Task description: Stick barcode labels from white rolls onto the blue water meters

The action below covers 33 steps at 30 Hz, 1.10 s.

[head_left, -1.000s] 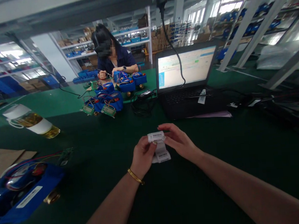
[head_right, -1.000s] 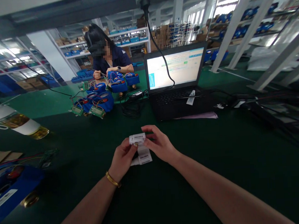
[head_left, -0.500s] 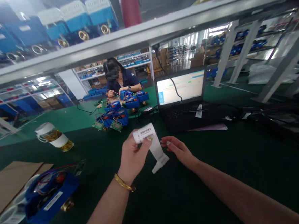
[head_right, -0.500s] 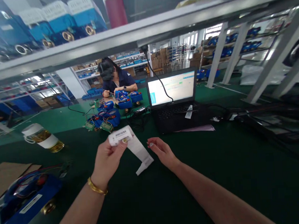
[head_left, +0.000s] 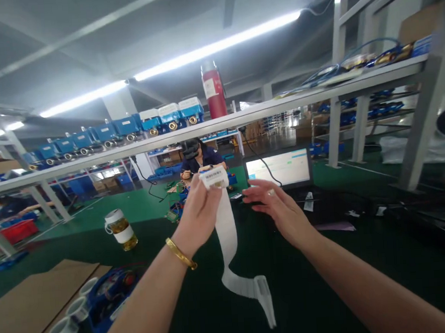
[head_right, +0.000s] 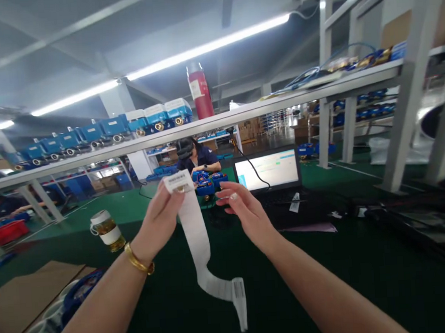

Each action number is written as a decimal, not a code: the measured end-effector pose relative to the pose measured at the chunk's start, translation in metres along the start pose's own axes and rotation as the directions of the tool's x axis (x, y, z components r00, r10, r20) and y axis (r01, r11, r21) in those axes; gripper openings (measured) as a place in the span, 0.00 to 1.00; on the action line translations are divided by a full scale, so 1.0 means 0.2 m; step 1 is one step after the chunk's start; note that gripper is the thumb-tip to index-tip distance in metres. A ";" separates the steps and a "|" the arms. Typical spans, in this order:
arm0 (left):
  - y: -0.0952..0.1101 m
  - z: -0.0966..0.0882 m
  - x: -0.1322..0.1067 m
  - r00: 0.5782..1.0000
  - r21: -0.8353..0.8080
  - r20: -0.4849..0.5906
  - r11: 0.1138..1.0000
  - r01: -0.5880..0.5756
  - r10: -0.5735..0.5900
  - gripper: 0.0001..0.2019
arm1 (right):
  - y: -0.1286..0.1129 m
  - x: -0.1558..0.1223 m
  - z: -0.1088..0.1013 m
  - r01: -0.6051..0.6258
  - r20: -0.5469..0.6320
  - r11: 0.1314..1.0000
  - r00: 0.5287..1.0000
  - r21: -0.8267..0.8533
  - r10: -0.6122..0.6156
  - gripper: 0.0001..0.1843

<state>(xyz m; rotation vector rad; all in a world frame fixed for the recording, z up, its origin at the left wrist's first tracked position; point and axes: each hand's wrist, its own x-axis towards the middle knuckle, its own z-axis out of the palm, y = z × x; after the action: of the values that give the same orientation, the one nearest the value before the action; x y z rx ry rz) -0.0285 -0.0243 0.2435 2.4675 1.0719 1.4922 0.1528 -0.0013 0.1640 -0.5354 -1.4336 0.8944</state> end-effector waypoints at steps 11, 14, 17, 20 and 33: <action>0.07 -0.07 -0.10 0.995 -0.117 0.074 0.991 0.069 -0.060 0.09 | -0.30 0.10 0.20 0.379 0.148 0.891 0.925 -0.252 -0.351 0.09; 0.10 -0.10 -0.11 0.997 -0.122 0.006 0.990 0.074 -0.073 0.09 | -0.32 0.08 0.23 0.410 0.153 0.880 0.911 -0.239 -0.383 0.11; 0.14 -0.13 -0.12 0.997 0.000 -0.078 1.000 0.007 -0.007 0.07 | -0.34 0.08 0.25 0.314 0.170 0.924 0.945 -0.219 -0.280 0.14; 0.16 -0.16 -0.13 0.998 -0.002 -0.067 1.000 0.000 0.000 0.08 | -0.38 0.07 0.26 0.332 0.181 0.900 0.940 -0.284 -0.290 0.13; 0.27 -0.23 -0.07 1.000 -0.180 -0.015 0.983 0.020 -0.023 0.11 | -0.59 0.07 0.28 0.556 0.306 0.726 0.830 -0.404 -0.466 0.11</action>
<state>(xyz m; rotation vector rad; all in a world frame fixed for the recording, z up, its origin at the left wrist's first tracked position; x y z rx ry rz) -0.0411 -0.0859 0.2778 2.3183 0.9176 1.5331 0.1213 -0.0693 0.2715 -0.3811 -1.8684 0.1260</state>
